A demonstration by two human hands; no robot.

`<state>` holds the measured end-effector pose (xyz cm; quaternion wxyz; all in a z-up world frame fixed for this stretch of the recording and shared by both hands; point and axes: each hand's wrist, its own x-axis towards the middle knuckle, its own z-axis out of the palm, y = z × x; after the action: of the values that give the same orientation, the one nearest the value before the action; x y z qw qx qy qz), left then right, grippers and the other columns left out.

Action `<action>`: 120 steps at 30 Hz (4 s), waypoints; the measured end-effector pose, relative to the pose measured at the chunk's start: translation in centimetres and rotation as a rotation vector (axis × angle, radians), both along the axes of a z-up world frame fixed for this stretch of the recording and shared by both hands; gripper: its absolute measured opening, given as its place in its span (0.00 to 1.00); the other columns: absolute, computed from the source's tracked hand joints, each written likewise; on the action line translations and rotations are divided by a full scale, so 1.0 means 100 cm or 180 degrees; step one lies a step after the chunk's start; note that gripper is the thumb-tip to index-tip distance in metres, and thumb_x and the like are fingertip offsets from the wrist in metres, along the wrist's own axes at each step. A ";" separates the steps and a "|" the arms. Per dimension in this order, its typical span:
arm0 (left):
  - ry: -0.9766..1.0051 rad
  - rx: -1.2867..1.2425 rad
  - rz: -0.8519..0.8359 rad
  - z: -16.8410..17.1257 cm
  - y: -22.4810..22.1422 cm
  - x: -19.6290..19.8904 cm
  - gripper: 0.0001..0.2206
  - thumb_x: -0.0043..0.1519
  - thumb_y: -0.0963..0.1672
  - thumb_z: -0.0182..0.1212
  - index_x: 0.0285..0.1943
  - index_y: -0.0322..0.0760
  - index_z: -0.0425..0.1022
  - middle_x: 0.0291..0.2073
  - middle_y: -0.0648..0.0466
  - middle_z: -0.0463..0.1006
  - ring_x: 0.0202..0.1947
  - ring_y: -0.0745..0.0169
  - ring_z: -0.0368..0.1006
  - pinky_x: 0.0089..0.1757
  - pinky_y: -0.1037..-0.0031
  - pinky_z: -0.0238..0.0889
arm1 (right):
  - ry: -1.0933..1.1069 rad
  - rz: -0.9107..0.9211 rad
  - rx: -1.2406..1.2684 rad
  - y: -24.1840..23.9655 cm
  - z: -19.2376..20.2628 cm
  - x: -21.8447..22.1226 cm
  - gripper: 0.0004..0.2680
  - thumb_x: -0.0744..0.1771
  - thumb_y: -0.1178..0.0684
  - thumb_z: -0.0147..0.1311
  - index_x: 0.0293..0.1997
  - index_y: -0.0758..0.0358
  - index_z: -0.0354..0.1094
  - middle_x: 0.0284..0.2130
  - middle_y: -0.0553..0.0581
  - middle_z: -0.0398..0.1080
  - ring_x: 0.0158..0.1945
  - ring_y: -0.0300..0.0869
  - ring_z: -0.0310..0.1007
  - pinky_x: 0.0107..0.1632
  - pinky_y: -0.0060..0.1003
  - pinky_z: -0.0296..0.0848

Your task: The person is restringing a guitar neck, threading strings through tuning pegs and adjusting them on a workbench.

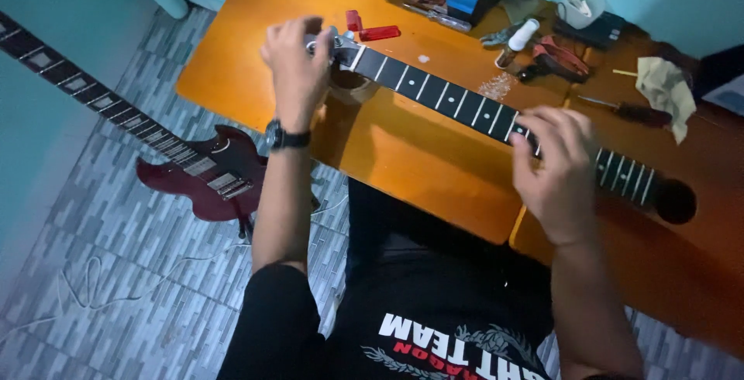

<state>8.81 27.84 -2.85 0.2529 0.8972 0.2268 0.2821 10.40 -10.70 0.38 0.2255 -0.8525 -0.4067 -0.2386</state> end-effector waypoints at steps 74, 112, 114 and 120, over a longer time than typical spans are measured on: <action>-0.0751 -0.0612 -0.0561 -0.029 0.038 0.019 0.01 0.64 0.43 0.54 0.39 0.46 0.68 0.37 0.60 0.75 0.43 0.53 0.69 0.46 0.58 0.55 | 0.1323 0.0863 -0.0172 0.268 -0.014 0.089 0.05 0.69 0.53 0.64 0.42 0.62 0.83 0.31 0.54 0.80 0.31 0.38 0.76 0.32 0.35 0.73; -0.1363 -0.0369 -0.1258 0.007 -0.047 -0.029 0.18 0.70 0.54 0.51 0.59 0.43 0.73 0.55 0.55 0.80 0.59 0.59 0.72 0.57 0.64 0.49 | 0.1878 0.0798 0.0454 0.186 0.044 0.040 0.02 0.74 0.62 0.57 0.49 0.67 0.76 0.25 0.51 0.66 0.25 0.34 0.56 0.28 0.31 0.54; -0.1457 -0.0390 -0.1356 0.021 -0.069 -0.034 0.11 0.70 0.48 0.56 0.57 0.44 0.73 0.49 0.57 0.81 0.54 0.59 0.73 0.55 0.65 0.48 | 0.1830 0.0838 0.0546 0.168 0.048 0.033 0.02 0.73 0.63 0.57 0.48 0.69 0.75 0.23 0.50 0.62 0.25 0.34 0.54 0.29 0.30 0.54; -0.1755 -0.0246 -0.1482 0.038 -0.113 -0.030 0.04 0.65 0.38 0.64 0.45 0.41 0.77 0.38 0.59 0.82 0.43 0.55 0.75 0.49 0.67 0.51 | 0.1094 0.0839 0.0410 0.111 0.067 0.023 0.02 0.71 0.64 0.59 0.44 0.65 0.74 0.23 0.53 0.66 0.28 0.47 0.66 0.28 0.36 0.62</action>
<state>5.85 16.58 0.95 0.3957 0.8048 -0.0497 0.4395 12.67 0.38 7.11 0.3746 -0.8040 -0.4541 -0.0838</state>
